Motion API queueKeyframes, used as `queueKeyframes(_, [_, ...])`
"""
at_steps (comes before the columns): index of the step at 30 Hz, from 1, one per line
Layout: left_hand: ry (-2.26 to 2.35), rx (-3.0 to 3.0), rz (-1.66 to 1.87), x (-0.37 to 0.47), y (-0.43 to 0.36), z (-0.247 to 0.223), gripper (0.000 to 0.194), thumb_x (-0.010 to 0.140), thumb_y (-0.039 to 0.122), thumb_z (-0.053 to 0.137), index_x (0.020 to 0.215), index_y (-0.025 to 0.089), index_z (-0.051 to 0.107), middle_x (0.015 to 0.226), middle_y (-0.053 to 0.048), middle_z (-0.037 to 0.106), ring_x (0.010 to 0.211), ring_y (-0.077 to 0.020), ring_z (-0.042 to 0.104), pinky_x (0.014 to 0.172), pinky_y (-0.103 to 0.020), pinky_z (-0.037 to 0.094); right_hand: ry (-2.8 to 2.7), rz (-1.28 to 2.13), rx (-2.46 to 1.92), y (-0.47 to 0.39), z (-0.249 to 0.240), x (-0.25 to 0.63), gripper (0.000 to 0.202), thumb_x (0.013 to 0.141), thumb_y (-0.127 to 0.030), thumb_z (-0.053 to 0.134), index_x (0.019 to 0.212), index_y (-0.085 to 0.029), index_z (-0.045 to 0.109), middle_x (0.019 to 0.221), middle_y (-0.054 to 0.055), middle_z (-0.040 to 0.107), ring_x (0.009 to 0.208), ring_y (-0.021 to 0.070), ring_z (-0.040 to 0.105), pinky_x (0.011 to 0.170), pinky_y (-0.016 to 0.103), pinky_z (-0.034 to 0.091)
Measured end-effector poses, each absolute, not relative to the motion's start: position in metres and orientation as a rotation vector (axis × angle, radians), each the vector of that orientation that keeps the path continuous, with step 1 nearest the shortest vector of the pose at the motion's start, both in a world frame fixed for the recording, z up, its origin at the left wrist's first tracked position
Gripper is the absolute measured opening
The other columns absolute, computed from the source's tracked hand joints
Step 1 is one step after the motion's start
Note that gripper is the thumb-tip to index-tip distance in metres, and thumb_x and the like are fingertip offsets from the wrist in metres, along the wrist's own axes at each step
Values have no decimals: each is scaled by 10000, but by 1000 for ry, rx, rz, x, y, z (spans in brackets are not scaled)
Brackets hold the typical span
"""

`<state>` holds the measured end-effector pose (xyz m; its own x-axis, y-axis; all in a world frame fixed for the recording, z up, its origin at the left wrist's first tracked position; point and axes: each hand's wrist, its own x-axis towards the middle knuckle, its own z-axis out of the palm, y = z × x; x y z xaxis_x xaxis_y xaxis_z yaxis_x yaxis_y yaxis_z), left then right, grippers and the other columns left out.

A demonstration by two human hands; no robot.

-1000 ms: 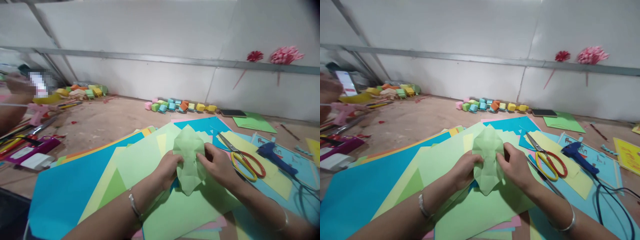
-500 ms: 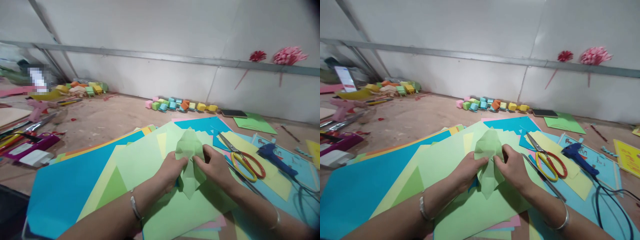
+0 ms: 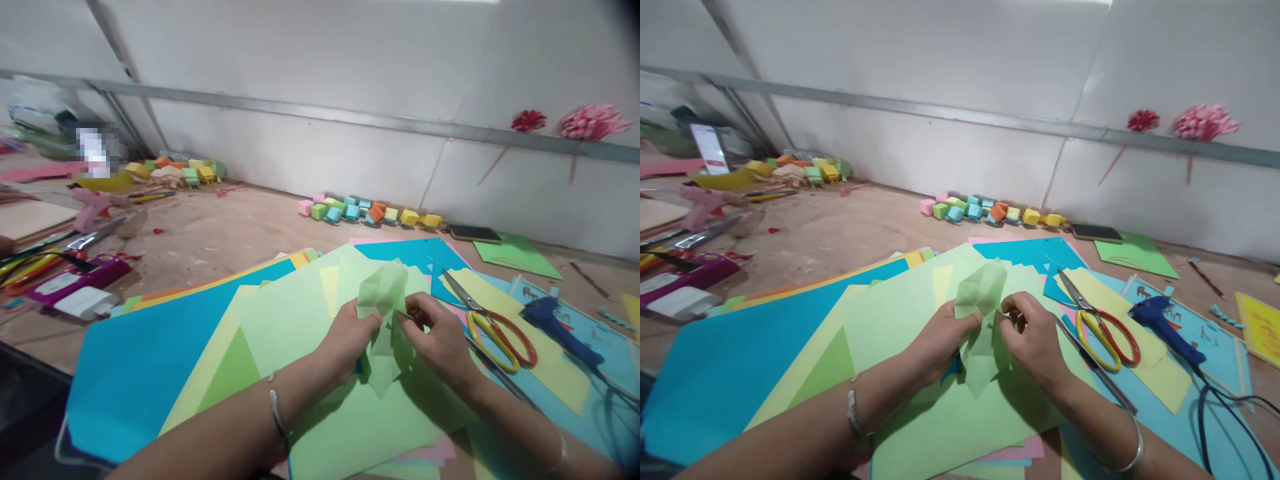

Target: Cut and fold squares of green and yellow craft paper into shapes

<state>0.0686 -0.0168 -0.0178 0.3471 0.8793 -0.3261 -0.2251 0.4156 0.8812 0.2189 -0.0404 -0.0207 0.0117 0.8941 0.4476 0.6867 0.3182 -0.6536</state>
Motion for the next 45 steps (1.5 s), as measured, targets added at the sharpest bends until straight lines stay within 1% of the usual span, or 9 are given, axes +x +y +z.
queueKeyframes(7, [1030,904,984,65,-11,-24,168,704,294,648,780,145,633,681,-21,620,630,-152,583,596,-259,470,-1887,161,-1272,-46,-17,214,80,817,-135,550,799,-193,603,724,13,622,594,122,542,523,225,432])
queueKeyframes(14, [1065,943,1060,64,-13,-19,179,682,260,677,810,137,662,700,-16,642,632,-140,565,583,-250,462,-2039,-158,-1166,-51,-19,211,144,871,-130,530,898,-164,667,803,72,675,691,161,627,603,252,479])
queueKeyframes(20, [1053,995,1152,59,-10,-14,218,625,292,744,766,130,702,712,-32,670,652,-136,573,619,-246,466,-2021,-155,-1167,-50,-17,213,156,866,-117,521,850,-153,672,782,69,675,673,146,631,595,232,483])
queueKeyframes(24, [1067,975,1153,56,-7,-10,170,591,250,750,699,141,677,649,-11,644,592,-123,552,566,-234,447,-2023,-175,-1159,-50,-17,212,158,865,-110,517,864,-161,667,780,61,677,670,143,629,589,233,478])
queueKeyframes(28, [1041,1109,1057,58,-10,-8,59,615,160,684,668,136,695,663,-28,661,631,-134,570,608,-242,459,-1963,-71,-1216,-50,-21,213,138,848,-119,516,822,-188,633,820,58,671,728,160,630,609,254,488])
queueKeyframes(31, [1021,1211,1032,59,-12,-10,51,645,146,654,666,147,700,683,-30,676,666,-145,586,644,-252,466,-1724,218,-1376,-48,-25,213,22,817,-195,575,832,-206,562,853,55,655,741,170,626,592,269,510])
queueKeyframes(36, [1010,1371,1001,58,-10,-13,109,681,113,607,706,163,701,729,-24,703,710,-156,615,681,-262,473,-1421,689,-1401,-44,-27,214,329,763,-291,647,1045,-213,496,824,30,679,707,178,647,575,281,520])
queueKeyframes(40, [1124,1577,917,57,-10,-13,178,666,66,612,759,186,707,762,1,712,740,-159,623,683,-251,456,-1606,597,-1466,-47,-20,214,119,806,-268,573,878,-194,633,760,28,674,652,157,603,576,270,480])
queueKeyframes(45, [1163,1928,964,56,-13,-18,101,729,147,647,686,210,714,682,-2,685,674,-164,594,627,-261,412,-1792,343,-1408,-51,-19,212,102,794,-201,522,808,-198,623,762,23,651,644,149,549,575,264,445])
